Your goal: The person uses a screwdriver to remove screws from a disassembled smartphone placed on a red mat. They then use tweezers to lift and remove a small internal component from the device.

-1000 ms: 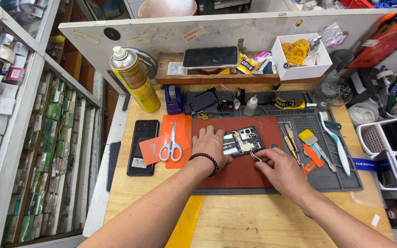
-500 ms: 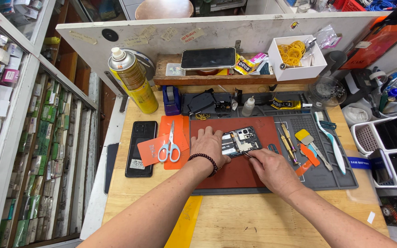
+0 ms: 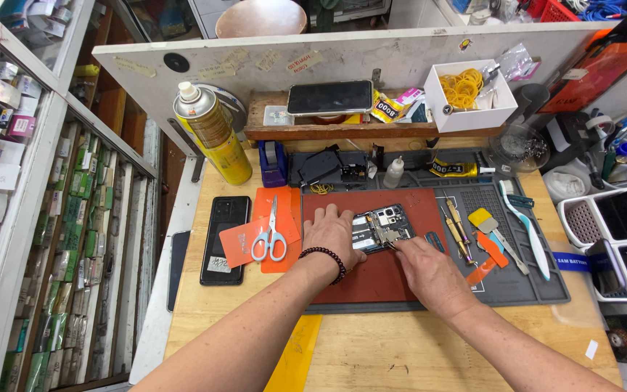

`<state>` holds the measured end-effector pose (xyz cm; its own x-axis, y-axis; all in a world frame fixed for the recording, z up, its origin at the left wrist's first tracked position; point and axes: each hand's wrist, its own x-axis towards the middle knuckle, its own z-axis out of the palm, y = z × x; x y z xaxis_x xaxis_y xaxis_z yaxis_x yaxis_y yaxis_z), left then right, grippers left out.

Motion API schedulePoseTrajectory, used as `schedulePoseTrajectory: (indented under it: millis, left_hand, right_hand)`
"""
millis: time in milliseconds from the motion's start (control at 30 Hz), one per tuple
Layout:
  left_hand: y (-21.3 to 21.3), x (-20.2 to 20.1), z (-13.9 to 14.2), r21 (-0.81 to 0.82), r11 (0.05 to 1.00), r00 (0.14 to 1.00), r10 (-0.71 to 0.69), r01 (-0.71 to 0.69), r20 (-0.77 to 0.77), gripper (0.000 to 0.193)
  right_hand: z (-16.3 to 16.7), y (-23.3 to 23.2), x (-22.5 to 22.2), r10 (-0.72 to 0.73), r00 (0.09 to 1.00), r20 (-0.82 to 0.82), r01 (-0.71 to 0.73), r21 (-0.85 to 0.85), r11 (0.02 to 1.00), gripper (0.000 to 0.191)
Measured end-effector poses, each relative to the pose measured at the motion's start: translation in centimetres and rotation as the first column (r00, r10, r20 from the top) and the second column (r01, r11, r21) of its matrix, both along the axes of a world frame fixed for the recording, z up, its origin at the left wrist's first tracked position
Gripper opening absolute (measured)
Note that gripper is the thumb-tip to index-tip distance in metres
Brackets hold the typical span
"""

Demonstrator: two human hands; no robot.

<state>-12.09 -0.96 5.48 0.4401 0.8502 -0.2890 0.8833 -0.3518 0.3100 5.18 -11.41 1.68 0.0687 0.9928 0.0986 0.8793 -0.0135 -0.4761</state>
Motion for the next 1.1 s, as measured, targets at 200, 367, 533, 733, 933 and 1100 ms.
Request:
schedulePoseTrajectory:
  millis: [200,367,533,733,933,1100]
  left_hand:
    - [-0.1,0.1,0.1,0.007,1.000,1.000,0.010,-0.010,-0.002,0.076]
    - [-0.1,0.0,0.0,0.007,1.000,1.000,0.003,-0.003,0.008,0.076]
    - [-0.2,0.1,0.1,0.008,1.000,1.000,-0.002,0.002,0.004,0.076]
    - [-0.3,0.0,0.3,0.004,1.000,1.000,-0.003,0.003,0.013,0.074]
    - [-0.3,0.0,0.4,-0.009,1.000,1.000,-0.020,0.020,-0.008,0.075]
    - [0.1,-0.5,-0.3,0.058,0.998,0.993,-0.015,0.008,0.115,0.092]
  right_hand:
    - [-0.6,-0.1,0.4,-0.002,0.999,0.050,0.001,0.017,1.000,0.025]
    - [-0.9,-0.1,0.8,-0.006,0.996,0.094,0.001,0.053,0.999,0.025]
    - [-0.3,0.0,1.2,0.000,0.994,0.111,-0.010,0.087,0.996,0.025]
    - [1.2,0.3,1.5,-0.015,0.997,0.080,-0.004,0.224,0.975,0.022]
    - [2.7,0.7,1.4,-0.436,0.811,-0.390,0.353,-0.268,0.896,0.026]
    - [3.4,1.0,2.2,-0.455,0.501,-0.736,0.272,-0.365,0.890,0.025]
